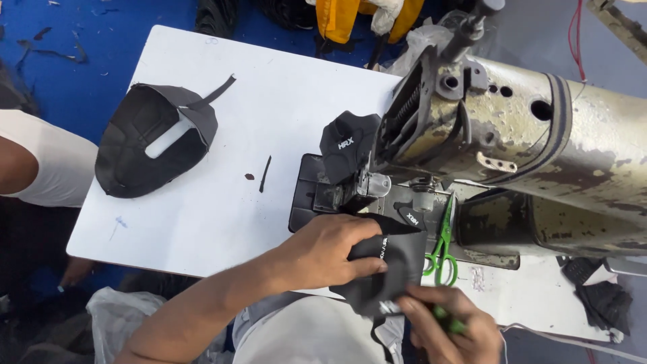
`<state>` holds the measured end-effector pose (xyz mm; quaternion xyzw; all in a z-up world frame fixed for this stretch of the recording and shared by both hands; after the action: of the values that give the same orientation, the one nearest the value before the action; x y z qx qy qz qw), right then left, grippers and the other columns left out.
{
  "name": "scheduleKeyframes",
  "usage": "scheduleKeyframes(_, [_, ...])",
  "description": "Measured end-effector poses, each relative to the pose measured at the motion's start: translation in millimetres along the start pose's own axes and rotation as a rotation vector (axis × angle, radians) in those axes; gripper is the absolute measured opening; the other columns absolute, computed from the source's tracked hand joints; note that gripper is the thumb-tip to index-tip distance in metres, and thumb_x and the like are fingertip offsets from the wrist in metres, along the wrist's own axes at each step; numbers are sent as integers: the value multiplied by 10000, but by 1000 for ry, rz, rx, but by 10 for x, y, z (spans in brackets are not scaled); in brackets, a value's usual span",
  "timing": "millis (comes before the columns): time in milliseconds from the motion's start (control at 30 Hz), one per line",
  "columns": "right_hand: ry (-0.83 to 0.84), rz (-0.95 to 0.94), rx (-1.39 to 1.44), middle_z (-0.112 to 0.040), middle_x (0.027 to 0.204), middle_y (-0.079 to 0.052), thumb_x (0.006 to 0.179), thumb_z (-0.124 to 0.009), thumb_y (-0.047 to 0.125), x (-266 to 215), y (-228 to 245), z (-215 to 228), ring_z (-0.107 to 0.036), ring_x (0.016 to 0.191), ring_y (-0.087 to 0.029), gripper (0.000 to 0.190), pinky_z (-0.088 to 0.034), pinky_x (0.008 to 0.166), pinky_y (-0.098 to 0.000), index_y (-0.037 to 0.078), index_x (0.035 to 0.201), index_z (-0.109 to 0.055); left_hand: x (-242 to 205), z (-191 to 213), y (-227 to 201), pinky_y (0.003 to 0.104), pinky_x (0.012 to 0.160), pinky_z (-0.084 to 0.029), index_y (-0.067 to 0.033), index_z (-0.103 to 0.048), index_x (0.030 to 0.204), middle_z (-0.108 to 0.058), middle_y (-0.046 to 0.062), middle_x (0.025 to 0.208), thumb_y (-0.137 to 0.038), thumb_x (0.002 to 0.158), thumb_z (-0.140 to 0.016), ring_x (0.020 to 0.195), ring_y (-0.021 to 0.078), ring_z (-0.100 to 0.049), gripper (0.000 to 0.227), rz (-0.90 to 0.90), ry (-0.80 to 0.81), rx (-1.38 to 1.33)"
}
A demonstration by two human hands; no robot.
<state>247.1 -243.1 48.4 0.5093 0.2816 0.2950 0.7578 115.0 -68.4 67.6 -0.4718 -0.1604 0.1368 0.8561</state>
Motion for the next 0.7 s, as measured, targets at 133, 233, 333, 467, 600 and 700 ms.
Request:
scheduleKeyframes(133, [11, -88, -162, -688, 542, -61, 770, -810, 35, 105, 68, -274, -595, 436, -97, 159, -440, 400, -254, -11, 918, -775, -18, 69, -26, 441, 785, -552, -9, -655, 1080, -715, 156, 961, -230, 881, -710, 910, 361, -710, 302, 45, -16, -43])
scheduleKeyframes(233, [0, -120, -126, -662, 551, -39, 790, -811, 44, 124, 0, -293, -560, 453, -80, 161, -420, 411, -251, -11, 938, -780, -37, 86, -26, 434, 769, -550, 1, -649, 1098, -711, 160, 960, -203, 898, -677, 893, 351, -710, 287, 56, 17, -97])
scheduleKeyframes(333, [-18, -141, -89, -639, 555, -32, 799, -813, 46, 114, -28, -282, -528, 456, -74, 162, -398, 414, -251, -15, 946, -784, -27, 73, -79, 427, 744, -543, 9, -647, 1094, -705, 166, 938, -225, 905, -678, 866, 343, -705, 303, 42, 50, -115])
scheduleKeyframes(467, [-16, -180, -85, -630, 551, -34, 804, -818, 57, 122, -20, -272, -511, 455, -73, 153, -388, 413, -252, -17, 934, -790, 0, 64, -99, 417, 704, -532, -2, -670, 1054, -705, 163, 882, -297, 928, -703, 823, 329, -703, 323, 39, 44, -106])
scheduleKeyframes(600, [-10, -193, -86, -629, 547, -34, 796, -818, 58, 131, -18, -266, -510, 450, -76, 158, -385, 407, -257, -13, 933, -789, 17, 50, -83, 413, 683, -527, -11, -681, 1025, -703, 154, 841, -313, 942, -698, 779, 320, -702, 314, 50, 53, -113])
scheduleKeyframes(700, [-2, -217, -41, -633, 553, -32, 805, -809, 57, 148, -17, -232, -517, 452, -78, 152, -386, 411, -257, -10, 939, -789, 33, 42, -17, 410, 663, -524, -14, -682, 1025, -698, 150, 809, -307, 945, -686, 734, 310, -700, 304, 82, 77, -119])
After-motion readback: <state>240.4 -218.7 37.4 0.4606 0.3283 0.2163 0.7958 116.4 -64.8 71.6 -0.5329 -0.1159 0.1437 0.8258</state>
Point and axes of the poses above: each hand's wrist, its own x-axis towards the middle knuckle, its own z-axis out of the back of the hand, y = z × x, the point moved 8 cm from there along x, towards the middle knuckle
